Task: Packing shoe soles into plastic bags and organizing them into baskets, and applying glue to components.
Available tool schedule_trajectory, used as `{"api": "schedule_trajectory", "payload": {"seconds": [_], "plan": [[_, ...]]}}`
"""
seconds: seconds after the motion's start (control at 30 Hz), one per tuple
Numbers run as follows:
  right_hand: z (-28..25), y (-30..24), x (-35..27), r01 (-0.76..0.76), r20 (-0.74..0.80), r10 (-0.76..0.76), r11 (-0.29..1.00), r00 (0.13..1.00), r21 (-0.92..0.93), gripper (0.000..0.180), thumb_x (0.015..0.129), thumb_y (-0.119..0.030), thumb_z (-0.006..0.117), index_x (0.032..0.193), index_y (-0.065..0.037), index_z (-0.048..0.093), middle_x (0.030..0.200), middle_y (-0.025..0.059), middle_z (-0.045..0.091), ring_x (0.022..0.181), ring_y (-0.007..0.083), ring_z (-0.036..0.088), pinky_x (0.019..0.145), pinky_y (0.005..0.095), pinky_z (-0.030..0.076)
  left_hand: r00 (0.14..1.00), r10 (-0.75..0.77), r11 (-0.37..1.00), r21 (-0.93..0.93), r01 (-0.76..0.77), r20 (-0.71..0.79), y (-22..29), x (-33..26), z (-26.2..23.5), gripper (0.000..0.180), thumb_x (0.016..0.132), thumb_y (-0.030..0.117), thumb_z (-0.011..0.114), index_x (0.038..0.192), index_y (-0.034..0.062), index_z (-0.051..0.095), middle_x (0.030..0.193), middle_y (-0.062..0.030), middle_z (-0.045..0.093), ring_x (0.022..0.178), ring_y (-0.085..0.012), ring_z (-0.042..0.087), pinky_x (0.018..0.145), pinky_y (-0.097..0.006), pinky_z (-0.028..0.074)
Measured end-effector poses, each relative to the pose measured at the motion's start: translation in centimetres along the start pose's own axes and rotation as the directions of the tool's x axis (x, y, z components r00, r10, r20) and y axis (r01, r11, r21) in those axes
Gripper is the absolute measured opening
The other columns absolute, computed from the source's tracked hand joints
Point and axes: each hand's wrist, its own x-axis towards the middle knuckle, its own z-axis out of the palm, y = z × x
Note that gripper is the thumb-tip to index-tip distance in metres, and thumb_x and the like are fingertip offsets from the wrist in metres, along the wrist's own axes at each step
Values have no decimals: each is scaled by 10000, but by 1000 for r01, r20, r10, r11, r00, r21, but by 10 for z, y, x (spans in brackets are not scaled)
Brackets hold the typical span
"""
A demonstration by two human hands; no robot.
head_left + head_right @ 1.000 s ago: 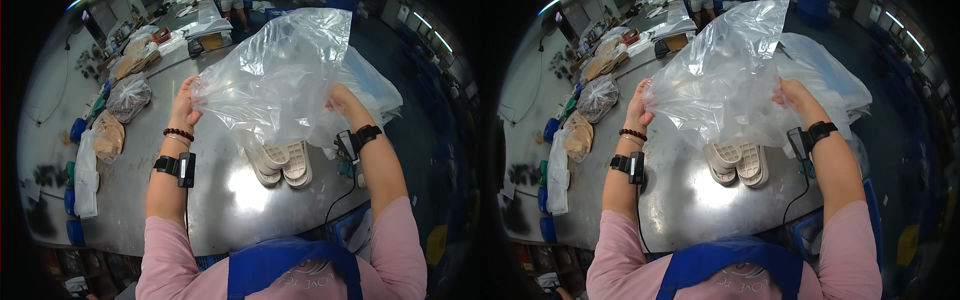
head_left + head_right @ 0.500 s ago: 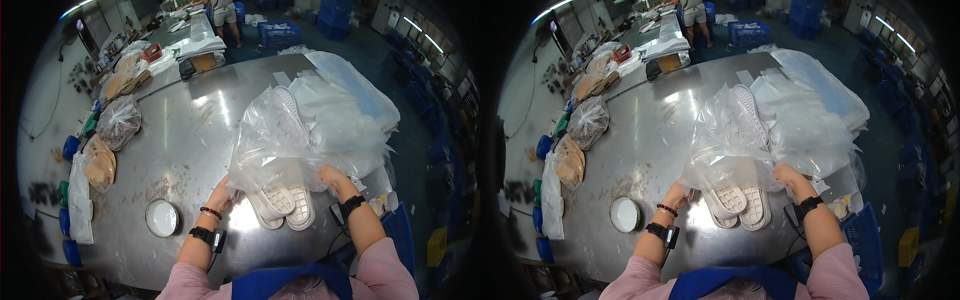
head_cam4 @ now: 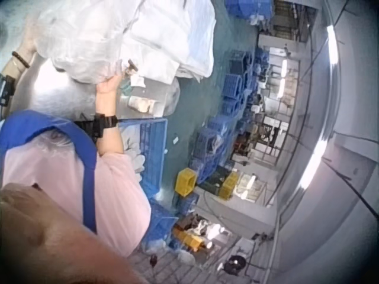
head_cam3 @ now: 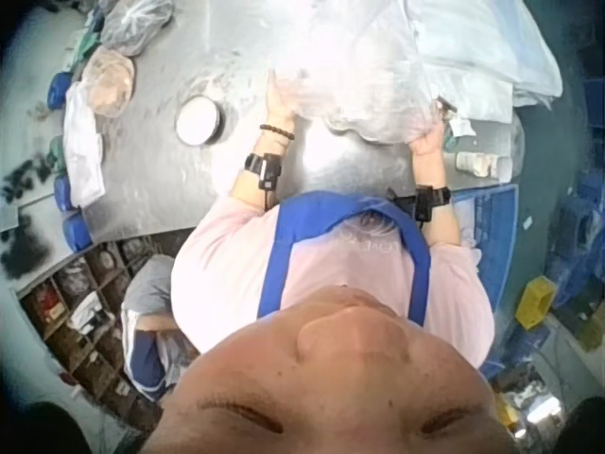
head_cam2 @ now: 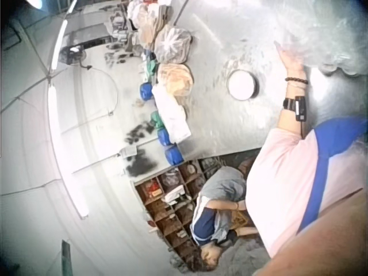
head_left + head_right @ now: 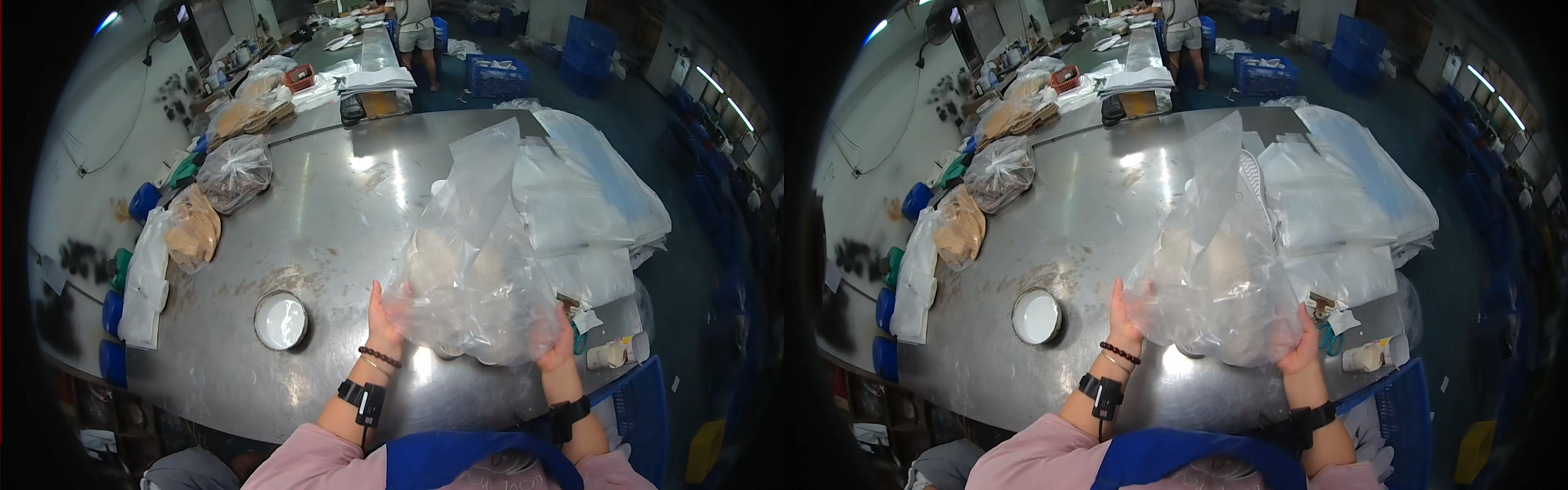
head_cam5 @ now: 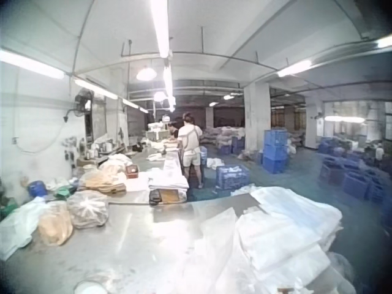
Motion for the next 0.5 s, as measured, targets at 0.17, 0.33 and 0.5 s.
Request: {"api": "schedule_trajectory", "payload": {"seconds": [0.17, 0.33, 0.5], "plan": [[-47, 47, -61, -190, -660, -281, 815, 697, -548, 203, 860, -103, 565, 1050, -32, 557, 875, 77, 621, 723, 174, 611, 623, 311, 506, 996, -87, 950, 298, 90, -24, 9, -57, -87, 262, 883, 160, 527, 1097, 11, 546, 965, -118, 623, 833, -205, 611, 741, -329, 517], [-106, -20, -47, -270, -654, -528, 627, 543, -731, 270, 814, -28, 542, 1084, -18, 549, 953, 102, 616, 843, 203, 612, 714, 312, 504, 921, 348, -133, 982, -136, 175, -15, -38, -57, 207, 909, 179, 517, 1040, 26, 566, 895, -78, 613, 679, -148, 580, 601, -281, 509], [-84, -53, -24, 84, -643, -420, 870, 640, -485, 312, 791, -66, 535, 1097, -9, 543, 1020, 145, 614, 937, 273, 601, 830, 382, 490, 943, 24, 918, 382, 111, -333, 11, -7, -33, 306, 843, 302, 616, 968, 24, 593, 823, -68, 626, 607, -119, 542, 548, -258, 471]]}}
